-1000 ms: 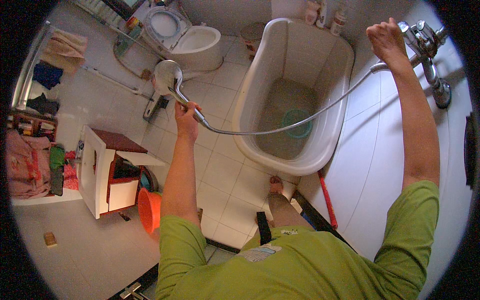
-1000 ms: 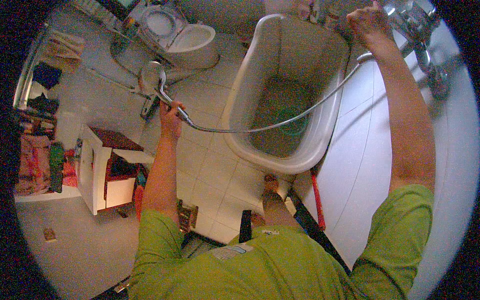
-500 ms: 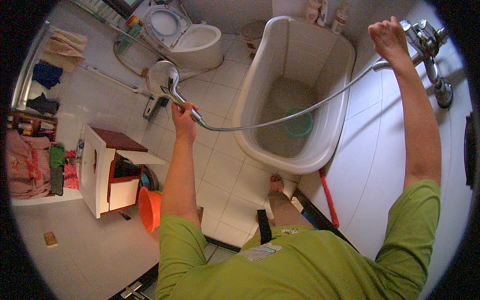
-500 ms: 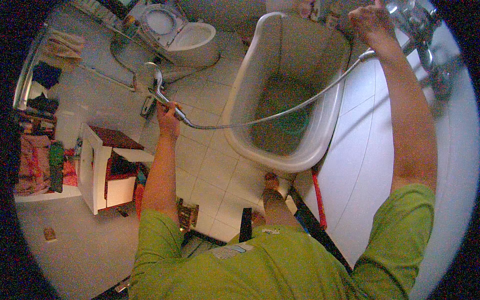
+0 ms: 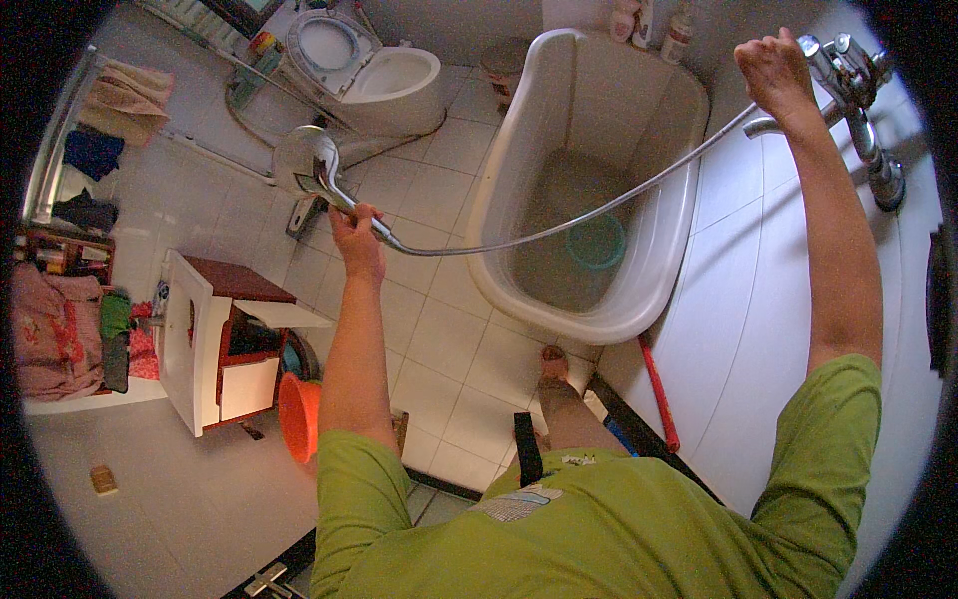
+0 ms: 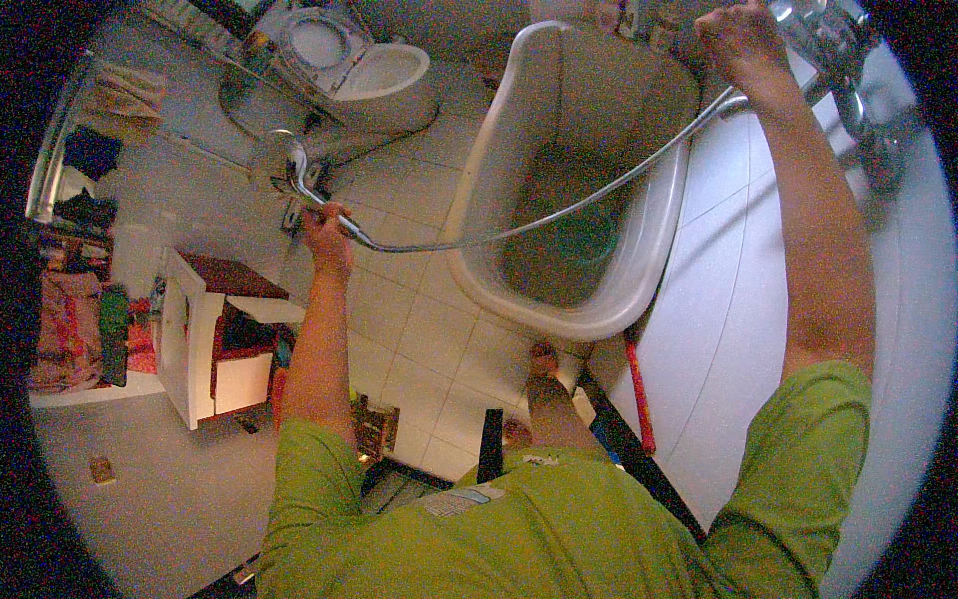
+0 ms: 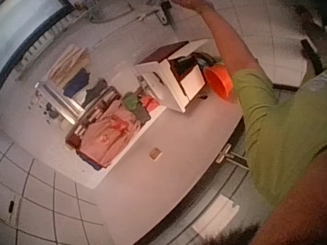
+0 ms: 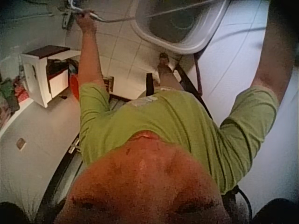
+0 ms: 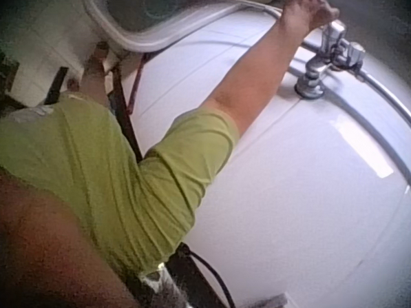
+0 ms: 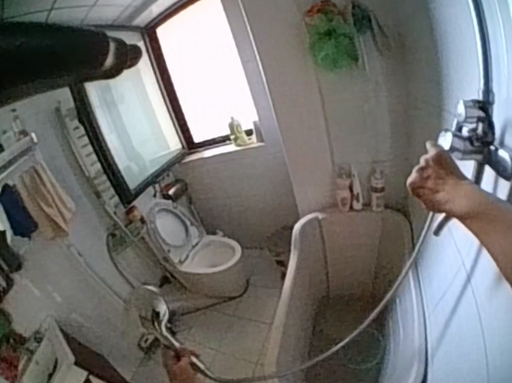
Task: The person assembles a mop by connecting a white handle to a metal pole and attaching a mop head. They then use the assembled mop to clean the bathroom floor.
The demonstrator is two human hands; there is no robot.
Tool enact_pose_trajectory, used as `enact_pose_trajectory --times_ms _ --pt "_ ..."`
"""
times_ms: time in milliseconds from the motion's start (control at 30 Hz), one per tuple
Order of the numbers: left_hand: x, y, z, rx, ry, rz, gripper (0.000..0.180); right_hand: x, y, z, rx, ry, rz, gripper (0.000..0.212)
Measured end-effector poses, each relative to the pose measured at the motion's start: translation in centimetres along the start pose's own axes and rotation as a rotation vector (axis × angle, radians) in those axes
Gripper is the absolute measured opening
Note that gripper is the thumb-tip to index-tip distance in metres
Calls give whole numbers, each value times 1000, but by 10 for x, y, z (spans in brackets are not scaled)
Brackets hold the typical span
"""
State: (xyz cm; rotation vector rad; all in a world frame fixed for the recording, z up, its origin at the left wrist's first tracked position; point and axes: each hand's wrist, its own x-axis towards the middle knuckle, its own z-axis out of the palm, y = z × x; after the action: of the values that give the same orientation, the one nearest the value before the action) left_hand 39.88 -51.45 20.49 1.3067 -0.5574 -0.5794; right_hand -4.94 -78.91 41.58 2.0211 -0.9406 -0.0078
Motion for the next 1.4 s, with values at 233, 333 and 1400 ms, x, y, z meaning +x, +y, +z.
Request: enact_pose_trajectory --times_ms 233,333,1400 --pt "1 -4 -4 -12 -5 56 21 -1 0 7 11 -6 -8 10" --pt "0 -2 -4 -20 16 57 13 -1 0 8 13 14 -16 10" --pt "-4 3 -6 61 -67 -83 19 25 -4 4 2 41 -43 9"
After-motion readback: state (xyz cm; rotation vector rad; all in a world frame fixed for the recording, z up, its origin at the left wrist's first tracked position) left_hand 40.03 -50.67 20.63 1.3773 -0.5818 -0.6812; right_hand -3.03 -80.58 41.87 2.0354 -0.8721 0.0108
